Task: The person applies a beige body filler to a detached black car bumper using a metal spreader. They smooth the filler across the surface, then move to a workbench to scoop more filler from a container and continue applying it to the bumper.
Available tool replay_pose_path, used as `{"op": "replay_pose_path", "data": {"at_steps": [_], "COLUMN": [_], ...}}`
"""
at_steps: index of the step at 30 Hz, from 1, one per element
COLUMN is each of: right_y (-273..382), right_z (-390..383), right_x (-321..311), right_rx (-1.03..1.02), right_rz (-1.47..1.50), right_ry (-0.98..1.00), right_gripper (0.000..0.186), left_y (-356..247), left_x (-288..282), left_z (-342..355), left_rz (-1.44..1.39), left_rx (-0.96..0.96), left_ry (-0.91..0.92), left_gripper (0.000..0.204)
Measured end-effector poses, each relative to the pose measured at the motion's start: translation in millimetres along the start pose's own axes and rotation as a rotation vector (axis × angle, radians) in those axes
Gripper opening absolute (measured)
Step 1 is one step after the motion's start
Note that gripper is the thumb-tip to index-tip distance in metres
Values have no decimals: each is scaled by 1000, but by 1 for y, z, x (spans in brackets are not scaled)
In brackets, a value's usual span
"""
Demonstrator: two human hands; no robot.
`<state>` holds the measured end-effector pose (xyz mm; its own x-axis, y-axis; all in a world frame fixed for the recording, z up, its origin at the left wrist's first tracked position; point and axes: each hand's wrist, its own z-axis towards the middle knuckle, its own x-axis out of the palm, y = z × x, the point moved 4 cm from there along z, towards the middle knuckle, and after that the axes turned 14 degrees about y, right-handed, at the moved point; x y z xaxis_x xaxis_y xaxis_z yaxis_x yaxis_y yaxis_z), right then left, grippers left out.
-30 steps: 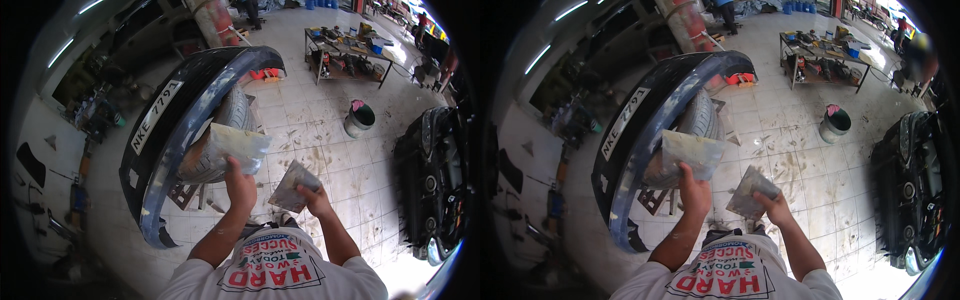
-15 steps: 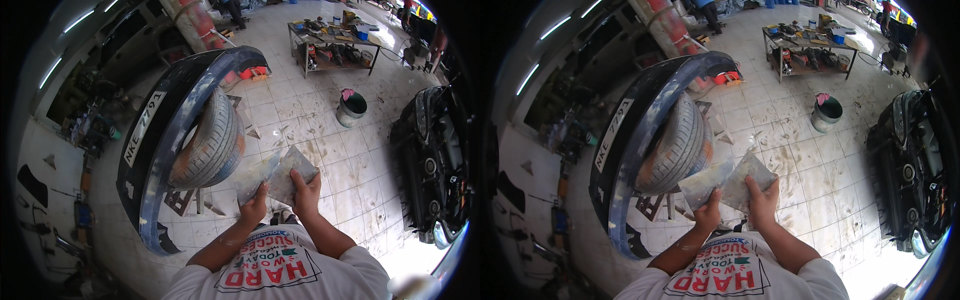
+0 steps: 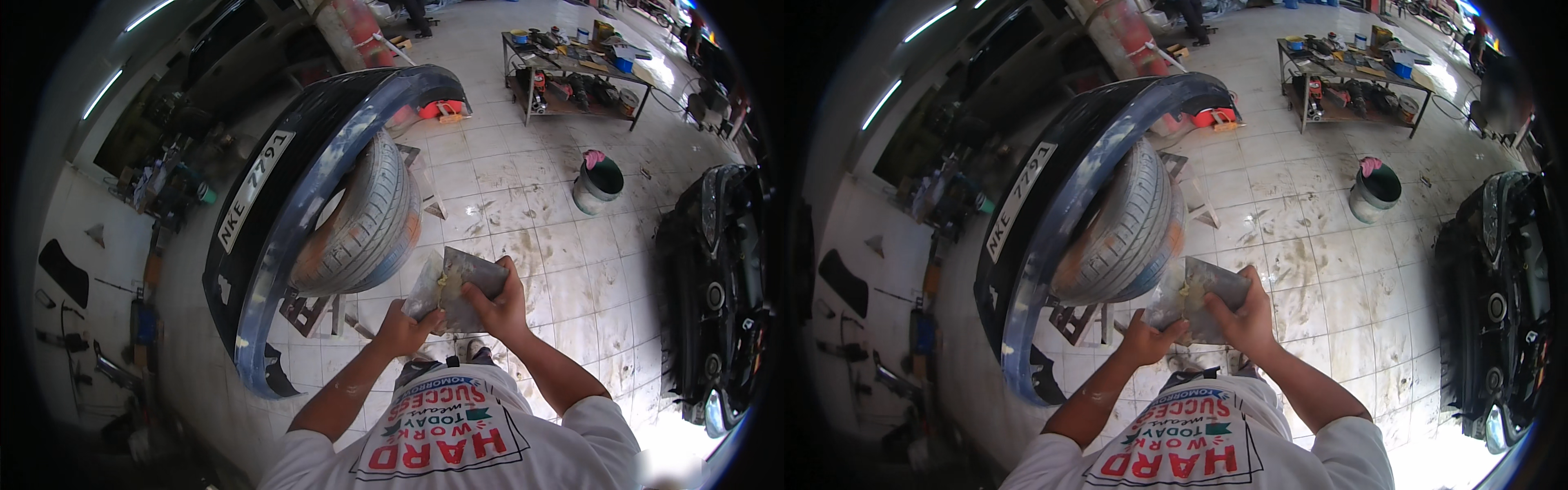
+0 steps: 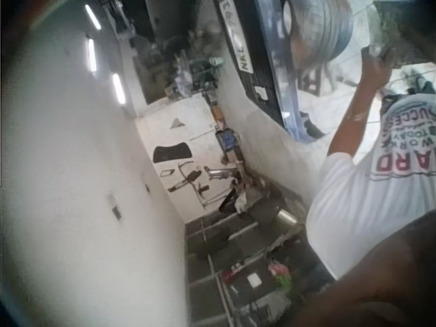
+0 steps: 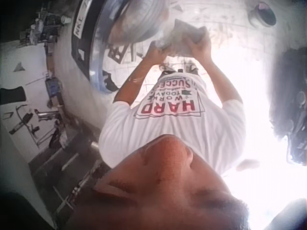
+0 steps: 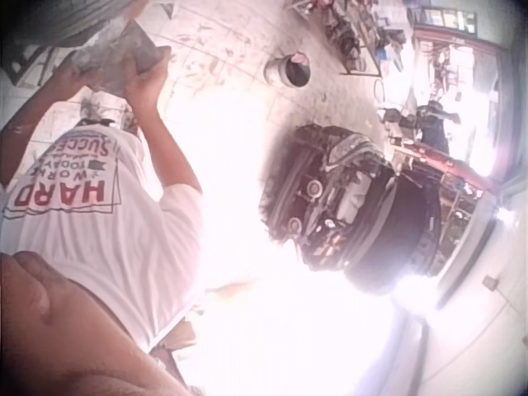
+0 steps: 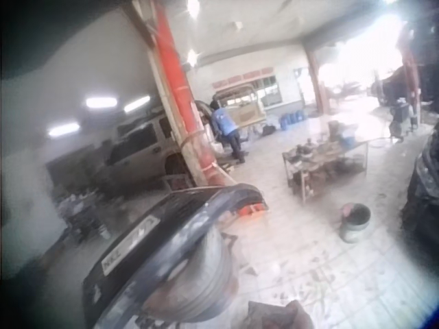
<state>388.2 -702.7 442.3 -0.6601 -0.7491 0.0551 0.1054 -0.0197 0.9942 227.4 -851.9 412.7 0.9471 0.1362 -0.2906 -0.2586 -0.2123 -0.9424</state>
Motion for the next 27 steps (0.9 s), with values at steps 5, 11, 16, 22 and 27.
{"op": "replay_pose_path", "data": {"at_steps": [5, 11, 16, 22, 27], "right_y": [-88, -241, -209, -104, -91], "right_z": [16, -36, -56, -34, -33], "right_x": [-28, -163, -100, -76, -86], "right_rx": [41, 530, 358, 194, 210], "right_rz": [100, 480, 853, 787, 657], "right_ry": [418, -977, -300, 69, 166], "right_gripper": [36, 33, 47, 51, 56], "left_y": [26, 97, 95, 29, 10], "left_x": [7, 1, 42, 57, 63], "left_z": [17, 6, 16, 46, 67], "left_rz": [-93, -511, -485, -28, 58], "left_rx": [-301, -383, -235, -59, 85], "left_ry": [729, -172, -328, -267, -271], "left_gripper": [32, 30, 31, 27, 22]}}
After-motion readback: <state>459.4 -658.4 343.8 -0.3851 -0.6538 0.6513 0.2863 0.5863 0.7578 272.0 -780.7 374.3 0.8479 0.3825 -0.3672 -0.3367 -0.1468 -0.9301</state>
